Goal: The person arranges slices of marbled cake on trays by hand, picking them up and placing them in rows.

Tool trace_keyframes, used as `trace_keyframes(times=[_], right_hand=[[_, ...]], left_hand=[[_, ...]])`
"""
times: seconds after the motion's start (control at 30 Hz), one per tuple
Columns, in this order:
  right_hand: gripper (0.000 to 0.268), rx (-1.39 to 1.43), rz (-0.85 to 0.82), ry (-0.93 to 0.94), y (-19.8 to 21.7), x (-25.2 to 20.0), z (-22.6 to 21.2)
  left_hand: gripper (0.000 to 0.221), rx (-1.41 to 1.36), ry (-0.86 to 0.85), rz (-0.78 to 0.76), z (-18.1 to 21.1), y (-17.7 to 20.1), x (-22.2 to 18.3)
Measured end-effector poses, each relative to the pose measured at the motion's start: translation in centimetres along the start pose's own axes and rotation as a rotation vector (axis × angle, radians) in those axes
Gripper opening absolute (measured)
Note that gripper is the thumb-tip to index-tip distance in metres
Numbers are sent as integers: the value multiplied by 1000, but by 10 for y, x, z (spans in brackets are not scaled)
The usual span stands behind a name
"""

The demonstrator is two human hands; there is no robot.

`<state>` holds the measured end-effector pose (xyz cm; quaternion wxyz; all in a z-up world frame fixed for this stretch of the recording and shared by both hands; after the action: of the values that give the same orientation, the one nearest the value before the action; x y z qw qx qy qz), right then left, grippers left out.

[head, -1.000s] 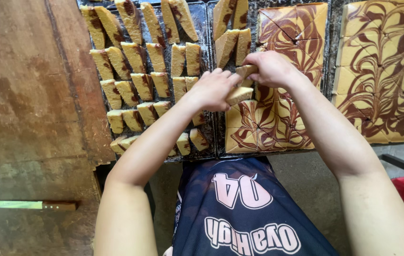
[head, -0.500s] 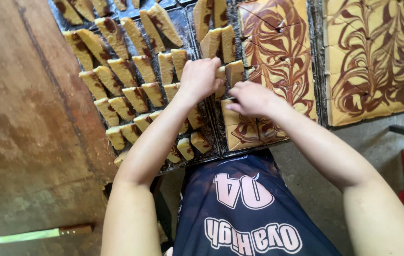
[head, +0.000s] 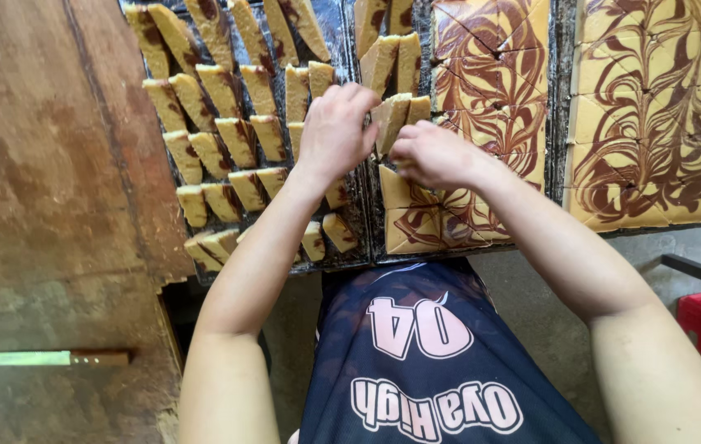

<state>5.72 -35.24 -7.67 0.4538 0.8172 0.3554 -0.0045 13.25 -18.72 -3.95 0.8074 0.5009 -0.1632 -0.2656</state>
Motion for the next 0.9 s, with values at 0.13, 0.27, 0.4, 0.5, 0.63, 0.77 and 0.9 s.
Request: trace_keyframes(times=[0.13,0.27,0.4,0.5,0.63,0.77,0.9], right_hand=[[35,-69,-5,-35,-5,-19,21],[52,18,242,-34,-7,-33,28],[51,-44,282,-59,-9,-38,32],[44,-9,246,-56,-6,-37,36],[40,-14,142,-72,-5,-31,44],[46,-54,56,-51,-11,-26,31],[51,29,133,-174,23,-45,13]], left_hand=[[18,137,-64,-485,37,-34,-27],[53,239,-130,-544,56,-65,-47],[46,224,-125,-608,53,-75,-51],[52,155,-68,-659,48,-62,-58],[74,-159,-39,-442,41,-25,-58],[63,-242,49,-250,41,-15,-50],[50,-57,217,-372,39,-39,-39]])
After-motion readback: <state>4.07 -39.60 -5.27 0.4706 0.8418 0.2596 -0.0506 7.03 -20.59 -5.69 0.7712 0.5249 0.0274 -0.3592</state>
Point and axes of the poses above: each hand's wrist, its own x-axis towards the middle knuckle, its own y-axis out of the back of the hand, z = x × y, the point moved 3 cm from there along x, towards the middle knuckle, and after that the axes turned 5 degrees about y, right-handed, at the moved point
